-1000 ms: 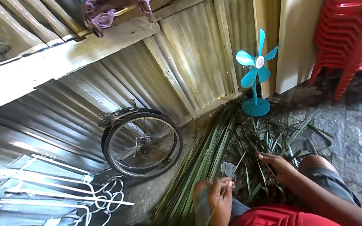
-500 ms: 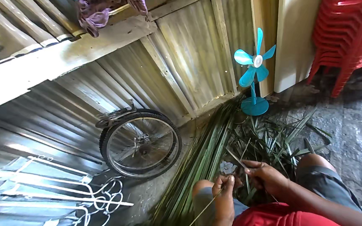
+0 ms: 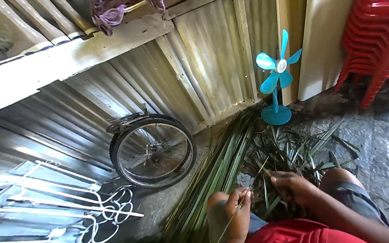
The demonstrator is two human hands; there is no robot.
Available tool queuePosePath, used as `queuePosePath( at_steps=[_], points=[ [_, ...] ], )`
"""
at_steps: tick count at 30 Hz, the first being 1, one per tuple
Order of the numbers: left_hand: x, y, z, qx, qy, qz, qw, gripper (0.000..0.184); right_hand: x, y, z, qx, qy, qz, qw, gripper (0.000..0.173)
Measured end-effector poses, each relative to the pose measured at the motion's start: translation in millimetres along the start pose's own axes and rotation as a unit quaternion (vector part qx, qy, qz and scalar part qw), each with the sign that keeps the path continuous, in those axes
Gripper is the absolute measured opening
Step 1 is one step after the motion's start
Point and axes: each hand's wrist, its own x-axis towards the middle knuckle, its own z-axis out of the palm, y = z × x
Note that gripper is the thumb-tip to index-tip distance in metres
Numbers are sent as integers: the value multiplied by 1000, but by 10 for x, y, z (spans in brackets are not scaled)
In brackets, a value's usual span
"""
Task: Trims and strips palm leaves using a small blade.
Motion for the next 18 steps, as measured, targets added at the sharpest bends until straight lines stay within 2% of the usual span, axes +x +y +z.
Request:
queuePosePath(
  at_steps=[2,4,8,11,14,18],
  points=[
    [33,-34,28,53,-12,40,998,7,-37,76,170,-15,-79,28,996,46],
    [49,-41,60,78,-26,75,994,6,-32,114,248,-11,-115,45,992,48],
    [18,-75,-12,132,-66,134,980,6,1,157,218,32,-133,63,989,42],
    [-25,-58,-48,151,-71,142,976,6,0,163,225,30,-140,67,987,37],
    [-35,19,-68,130,-80,150,977,7,45,145,179,31,-102,43,993,38],
    [-86,123,-107,91,-117,191,970,8,191,62,-85,57,24,4,998,35]
  ],
)
